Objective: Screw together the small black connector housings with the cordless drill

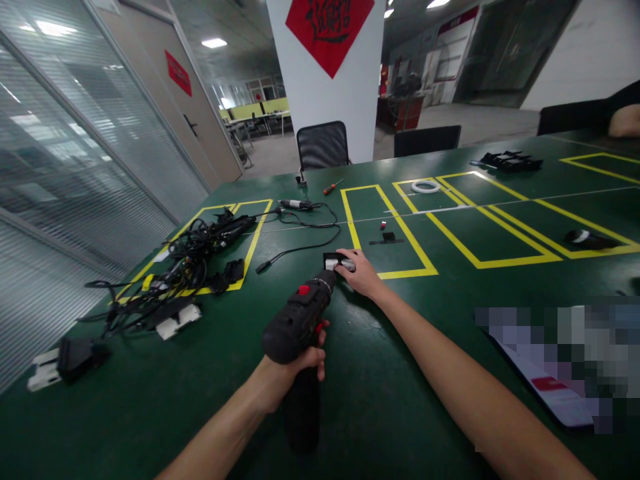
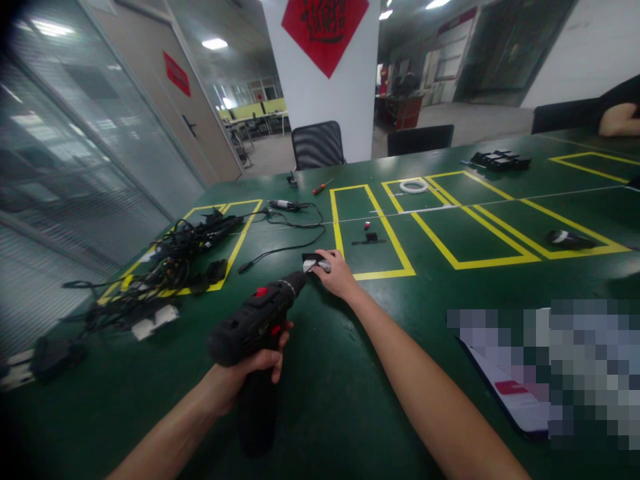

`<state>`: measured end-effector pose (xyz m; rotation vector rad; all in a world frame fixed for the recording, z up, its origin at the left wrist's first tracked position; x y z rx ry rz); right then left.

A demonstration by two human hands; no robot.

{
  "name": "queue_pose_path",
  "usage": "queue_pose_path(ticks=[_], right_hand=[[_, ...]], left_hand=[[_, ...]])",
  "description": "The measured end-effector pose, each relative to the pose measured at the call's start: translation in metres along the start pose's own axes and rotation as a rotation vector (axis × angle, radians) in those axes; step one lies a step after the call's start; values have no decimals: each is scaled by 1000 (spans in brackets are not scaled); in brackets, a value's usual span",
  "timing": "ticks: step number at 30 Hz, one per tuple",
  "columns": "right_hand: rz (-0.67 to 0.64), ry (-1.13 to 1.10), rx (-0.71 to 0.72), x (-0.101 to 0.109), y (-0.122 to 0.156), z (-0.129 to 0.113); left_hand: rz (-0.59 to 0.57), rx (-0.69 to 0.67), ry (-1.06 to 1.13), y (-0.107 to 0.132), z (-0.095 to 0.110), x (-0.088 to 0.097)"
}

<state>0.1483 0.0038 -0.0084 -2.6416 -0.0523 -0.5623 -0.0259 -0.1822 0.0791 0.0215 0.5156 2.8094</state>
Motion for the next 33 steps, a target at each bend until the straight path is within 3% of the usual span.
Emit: queue_pose_path(ticks=[20,28,33], right_hand=[[-14,41,7,-3,1,-2],[-89,54,31,-10,-18,5],[-67,43,30,-8,-24,11]], left_hand=[[-14,-31,-69,-2,-4,1],[40,-37,5,-12,-3,6],[52,-51,-15,-22,4,1]])
Point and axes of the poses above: each hand's wrist, its own y-axis away from the middle knuckle, its own x-axis out of the back of the hand, z = x × y, the point moved 4 cm from there along -y, towards the middle knuckle, and after that the axes turned 5 degrees about -y, right-handed, at the moved point
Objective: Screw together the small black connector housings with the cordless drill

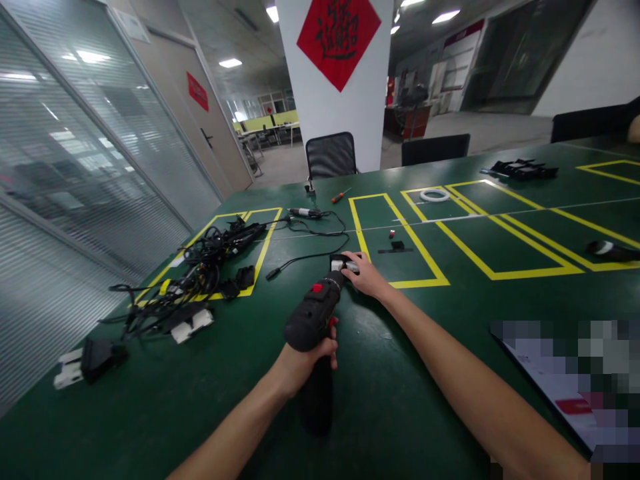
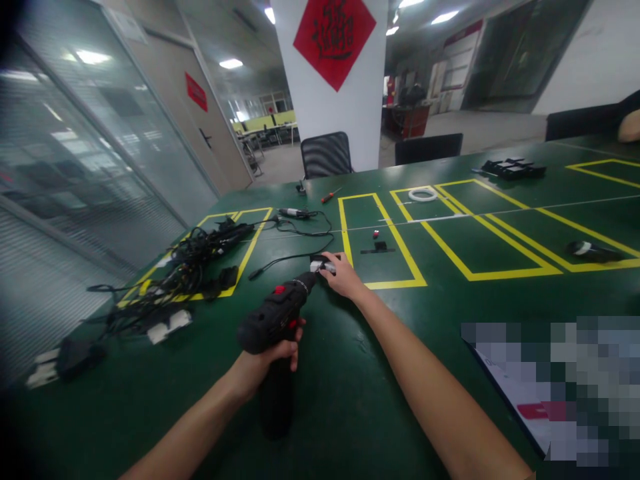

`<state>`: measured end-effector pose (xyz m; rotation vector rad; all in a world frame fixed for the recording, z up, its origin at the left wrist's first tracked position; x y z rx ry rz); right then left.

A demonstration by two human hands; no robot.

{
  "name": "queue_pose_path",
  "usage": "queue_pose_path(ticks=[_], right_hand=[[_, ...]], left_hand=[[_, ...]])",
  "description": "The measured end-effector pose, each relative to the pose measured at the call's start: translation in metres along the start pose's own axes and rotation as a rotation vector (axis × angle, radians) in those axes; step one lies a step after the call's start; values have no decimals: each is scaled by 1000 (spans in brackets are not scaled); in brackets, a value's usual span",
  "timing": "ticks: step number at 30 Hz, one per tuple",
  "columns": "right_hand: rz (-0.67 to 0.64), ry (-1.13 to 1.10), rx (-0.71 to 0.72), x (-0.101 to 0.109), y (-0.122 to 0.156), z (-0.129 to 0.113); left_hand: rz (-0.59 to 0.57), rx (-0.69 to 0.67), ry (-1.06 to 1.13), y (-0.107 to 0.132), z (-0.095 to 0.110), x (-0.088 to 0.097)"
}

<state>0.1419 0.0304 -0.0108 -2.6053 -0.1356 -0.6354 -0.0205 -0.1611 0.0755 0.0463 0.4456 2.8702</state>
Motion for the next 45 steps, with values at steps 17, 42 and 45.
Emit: queue_pose_path(ticks=[17,42,45], right_hand=[[-7,-26,-46,21,-10,19],[-18,-40,-61,17,-10,20],[-24,-38,-62,17,-10,21]], left_hand=[[-107,-33,-69,-17,10,-9],[-142,2,-187,-20,3,-9],[-156,7,-205,-20,2,-8]])
Point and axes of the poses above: each hand's wrist, its own y-axis away from the middle knuckle, its own x-axis out of the back of the hand, z = x × y, the point moved 4 cm from there along -y, towards the middle knuckle, and after that the axes turned 5 degrees about -y, right-handed, at the moved point
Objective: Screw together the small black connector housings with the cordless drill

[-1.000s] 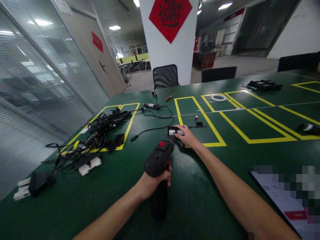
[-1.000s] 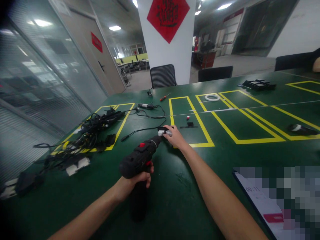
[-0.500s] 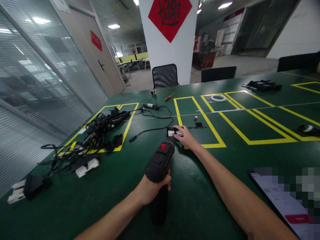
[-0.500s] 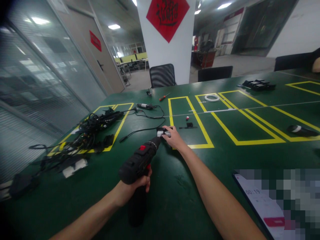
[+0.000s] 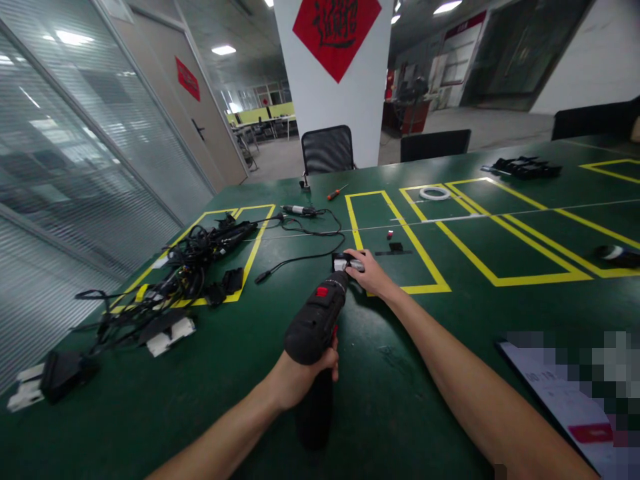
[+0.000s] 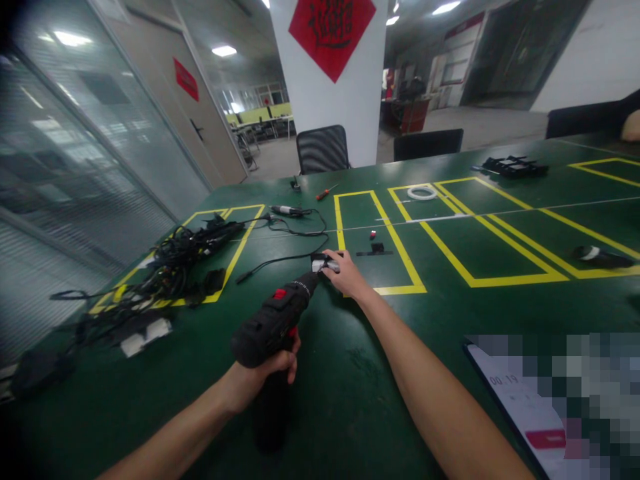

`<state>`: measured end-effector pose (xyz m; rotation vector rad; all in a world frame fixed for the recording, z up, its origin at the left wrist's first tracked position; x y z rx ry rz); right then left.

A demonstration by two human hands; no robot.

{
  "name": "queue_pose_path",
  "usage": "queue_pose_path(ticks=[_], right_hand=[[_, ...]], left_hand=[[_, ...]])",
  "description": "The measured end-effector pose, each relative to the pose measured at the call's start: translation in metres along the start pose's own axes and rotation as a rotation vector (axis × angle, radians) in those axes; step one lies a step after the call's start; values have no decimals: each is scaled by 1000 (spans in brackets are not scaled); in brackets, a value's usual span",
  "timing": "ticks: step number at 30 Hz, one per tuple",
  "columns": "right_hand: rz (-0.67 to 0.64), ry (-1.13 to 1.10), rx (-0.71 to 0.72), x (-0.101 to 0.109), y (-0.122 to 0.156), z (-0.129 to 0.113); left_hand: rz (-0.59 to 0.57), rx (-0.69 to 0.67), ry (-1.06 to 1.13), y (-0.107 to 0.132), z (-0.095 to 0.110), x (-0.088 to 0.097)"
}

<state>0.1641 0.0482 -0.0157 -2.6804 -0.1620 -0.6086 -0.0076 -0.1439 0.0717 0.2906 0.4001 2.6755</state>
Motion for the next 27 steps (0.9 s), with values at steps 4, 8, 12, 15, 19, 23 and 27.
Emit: queue_pose_path(ticks=[4,8,12,15,19,23,27], right_hand=[[-7,3,-4,1,0,2],[-20,-2,-3,1,0,3],[-30,-8,-2,1,1,3],[-31,-13,-3,2,1,3],[-40,-16,2,2,-1,5],[-33,-11,14,1,-3,8],[-25,-15,21,0,-4,9]], left_hand=[[-1,-12,12,-1,1,0],[33,-13,54,-1,3,-1],[30,-7,35,0,6,-2],[40,-15,30,1,6,-2],[33,-17,26,1,5,-2],[34,-25,34,0,5,-1],[40,-62,47,-1,5,-2]])
Point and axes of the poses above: each hand's wrist, its own y-axis away from the middle knuckle, its own x-axis out of the back of the hand, z = x × y, the point moved 4 cm from there along -y, towards the middle knuckle, and after that the axes turned 5 degrees about -y, right-handed, at the moved point
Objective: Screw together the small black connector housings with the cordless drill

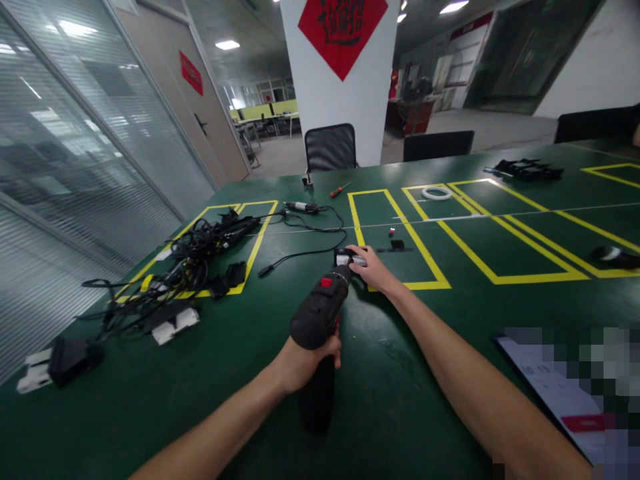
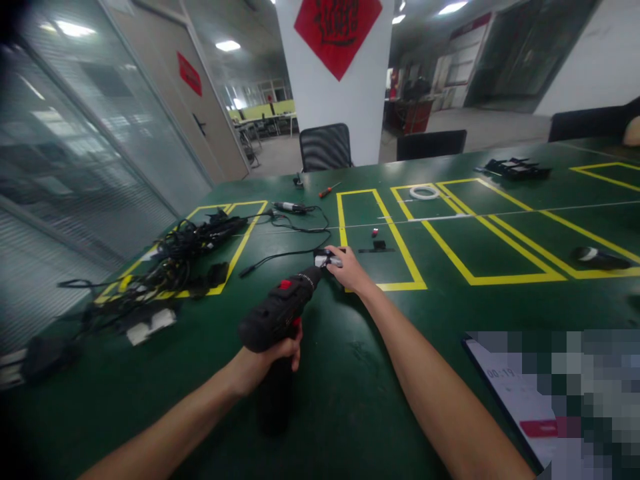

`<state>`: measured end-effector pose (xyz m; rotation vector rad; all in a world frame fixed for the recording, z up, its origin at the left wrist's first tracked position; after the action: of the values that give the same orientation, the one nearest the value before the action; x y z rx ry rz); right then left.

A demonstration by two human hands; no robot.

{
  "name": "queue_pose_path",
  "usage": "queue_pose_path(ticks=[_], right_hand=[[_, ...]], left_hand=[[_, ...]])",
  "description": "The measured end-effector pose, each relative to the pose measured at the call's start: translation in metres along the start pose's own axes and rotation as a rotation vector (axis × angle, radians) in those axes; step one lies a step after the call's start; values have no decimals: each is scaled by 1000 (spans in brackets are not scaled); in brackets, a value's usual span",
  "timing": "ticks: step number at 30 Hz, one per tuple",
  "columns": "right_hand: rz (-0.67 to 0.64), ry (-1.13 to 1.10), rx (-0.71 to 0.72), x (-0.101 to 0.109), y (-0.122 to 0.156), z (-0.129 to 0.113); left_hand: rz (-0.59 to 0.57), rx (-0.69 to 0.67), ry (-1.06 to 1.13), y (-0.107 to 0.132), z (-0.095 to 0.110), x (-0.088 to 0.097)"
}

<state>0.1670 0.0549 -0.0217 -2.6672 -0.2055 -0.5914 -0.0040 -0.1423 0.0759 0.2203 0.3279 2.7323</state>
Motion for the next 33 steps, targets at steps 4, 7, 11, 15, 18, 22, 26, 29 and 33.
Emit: queue_pose_path(ticks=[4,7,11,15,18,22,26,29,33], right_hand=[[5,-7,0,1,1,-1],[6,-11,-5,2,2,-1],[11,-13,-13,2,3,0],[8,-16,-12,3,2,2],[1,-17,-13,4,1,3],[3,-20,-16,3,1,3],[6,-25,-16,2,1,2],[12,-25,-16,2,1,1],[17,-25,-18,1,1,2]], left_hand=[[21,-24,25,0,-2,-1],[29,-21,34,-1,-1,-3],[29,-24,51,-1,1,-4],[23,-20,57,-1,1,-5],[26,-17,73,-2,-1,-5],[19,-17,72,-3,-3,-5],[25,-32,45,-3,-2,-5],[30,-27,22,-2,0,-5],[22,-23,2,0,3,-6]])
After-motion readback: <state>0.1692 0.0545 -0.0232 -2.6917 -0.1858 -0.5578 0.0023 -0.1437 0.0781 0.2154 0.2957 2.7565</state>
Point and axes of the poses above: each hand's wrist, its own y-axis away from the middle knuckle, its own x-axis out of the back of the hand, z = x × y, the point moved 4 cm from there along -y, towards the middle knuckle, and after that the axes turned 5 degrees about -y, right-handed, at the moved point
